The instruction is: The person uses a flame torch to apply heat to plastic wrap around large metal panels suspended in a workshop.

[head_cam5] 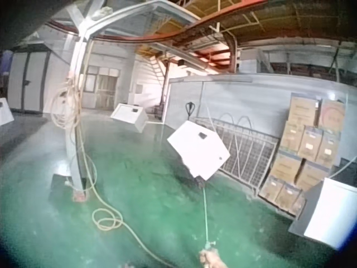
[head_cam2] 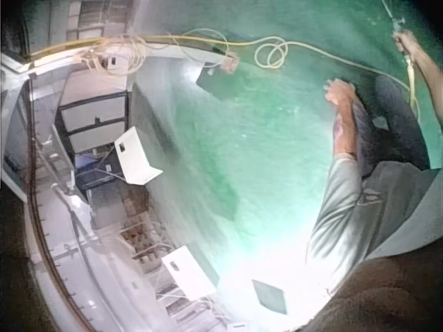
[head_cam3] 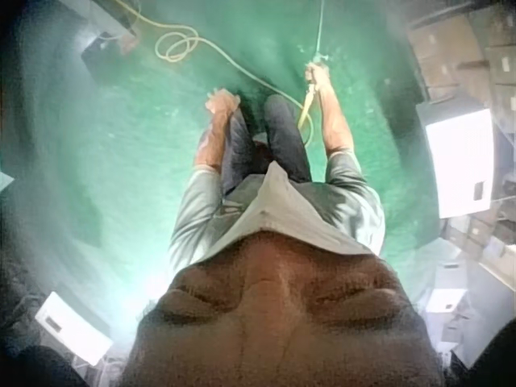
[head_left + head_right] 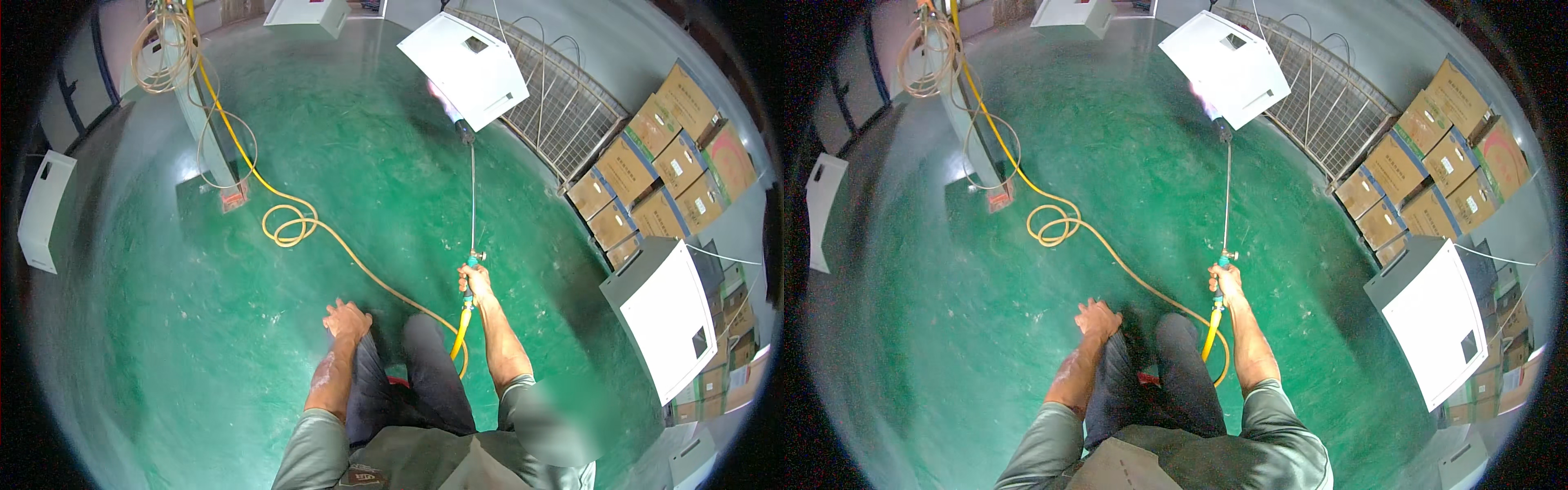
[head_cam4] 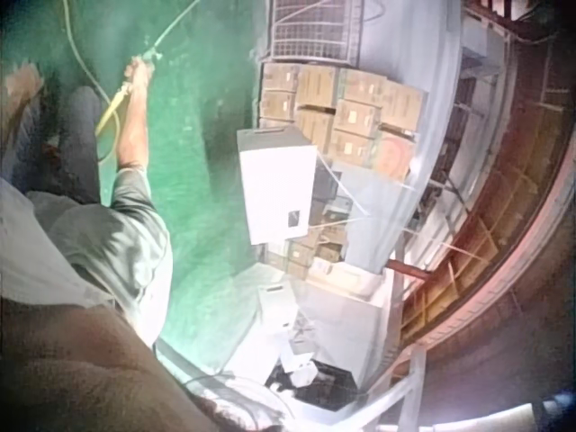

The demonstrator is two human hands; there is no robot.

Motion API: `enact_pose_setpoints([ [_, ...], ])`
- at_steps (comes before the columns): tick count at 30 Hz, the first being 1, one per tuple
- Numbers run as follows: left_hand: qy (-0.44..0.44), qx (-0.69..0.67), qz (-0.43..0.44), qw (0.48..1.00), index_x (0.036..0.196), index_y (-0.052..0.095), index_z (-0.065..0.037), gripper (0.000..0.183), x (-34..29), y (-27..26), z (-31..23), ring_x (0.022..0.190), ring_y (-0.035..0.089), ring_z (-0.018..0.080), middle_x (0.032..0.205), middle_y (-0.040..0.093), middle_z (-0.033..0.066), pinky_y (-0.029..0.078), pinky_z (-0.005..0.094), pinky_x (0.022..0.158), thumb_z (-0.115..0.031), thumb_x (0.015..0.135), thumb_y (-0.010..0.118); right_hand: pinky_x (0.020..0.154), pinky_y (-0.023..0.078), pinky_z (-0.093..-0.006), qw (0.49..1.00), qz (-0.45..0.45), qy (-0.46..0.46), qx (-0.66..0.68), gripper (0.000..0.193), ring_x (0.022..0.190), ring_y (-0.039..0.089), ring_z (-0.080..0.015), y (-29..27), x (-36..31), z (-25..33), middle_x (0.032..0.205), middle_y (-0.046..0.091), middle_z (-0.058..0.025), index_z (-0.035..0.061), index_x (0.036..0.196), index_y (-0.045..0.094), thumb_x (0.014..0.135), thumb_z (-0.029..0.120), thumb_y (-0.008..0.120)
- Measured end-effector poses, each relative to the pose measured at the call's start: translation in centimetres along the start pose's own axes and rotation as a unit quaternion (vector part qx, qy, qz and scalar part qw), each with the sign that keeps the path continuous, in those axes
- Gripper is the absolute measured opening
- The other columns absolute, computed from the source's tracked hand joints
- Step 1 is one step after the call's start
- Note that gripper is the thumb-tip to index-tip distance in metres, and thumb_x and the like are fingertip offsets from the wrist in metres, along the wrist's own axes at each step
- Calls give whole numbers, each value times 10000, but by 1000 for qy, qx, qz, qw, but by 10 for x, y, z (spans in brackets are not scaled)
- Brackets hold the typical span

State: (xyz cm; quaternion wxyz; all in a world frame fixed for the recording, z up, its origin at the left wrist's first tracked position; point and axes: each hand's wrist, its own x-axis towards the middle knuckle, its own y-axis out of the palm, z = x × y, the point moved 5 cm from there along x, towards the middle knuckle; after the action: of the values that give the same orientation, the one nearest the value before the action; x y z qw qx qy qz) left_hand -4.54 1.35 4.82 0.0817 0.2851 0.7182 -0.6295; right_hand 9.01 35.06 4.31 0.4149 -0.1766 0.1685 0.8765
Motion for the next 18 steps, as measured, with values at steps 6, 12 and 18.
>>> enact_pose_setpoints([
  [6,-2,4,-1,1000,1276,671,-93,587,-3,-2,0,1359,448,377,1422,524,126,457,536,1025,-499,852,681,406,425,-277,1000,-1,-14,-26,132,500,508,-115,12,-5,3,705,545,-38,51,945,543,872,30,651],
  [12,-4,13,10,1000,1289,661,-93,597,-5,-6,-1,1349,455,367,1415,528,127,472,527,1009,-502,855,669,388,424,-285,999,-2,-26,-47,166,483,521,-127,21,-21,9,715,556,-47,41,974,538,859,29,658],
  [18,5,12,5,1000,1307,654,-94,612,0,1,3,1325,443,374,1410,510,112,487,596,928,-489,839,667,384,384,-291,989,3,-58,-133,178,446,504,-127,-5,-69,15,658,539,-43,29,982,530,857,32,656],
])
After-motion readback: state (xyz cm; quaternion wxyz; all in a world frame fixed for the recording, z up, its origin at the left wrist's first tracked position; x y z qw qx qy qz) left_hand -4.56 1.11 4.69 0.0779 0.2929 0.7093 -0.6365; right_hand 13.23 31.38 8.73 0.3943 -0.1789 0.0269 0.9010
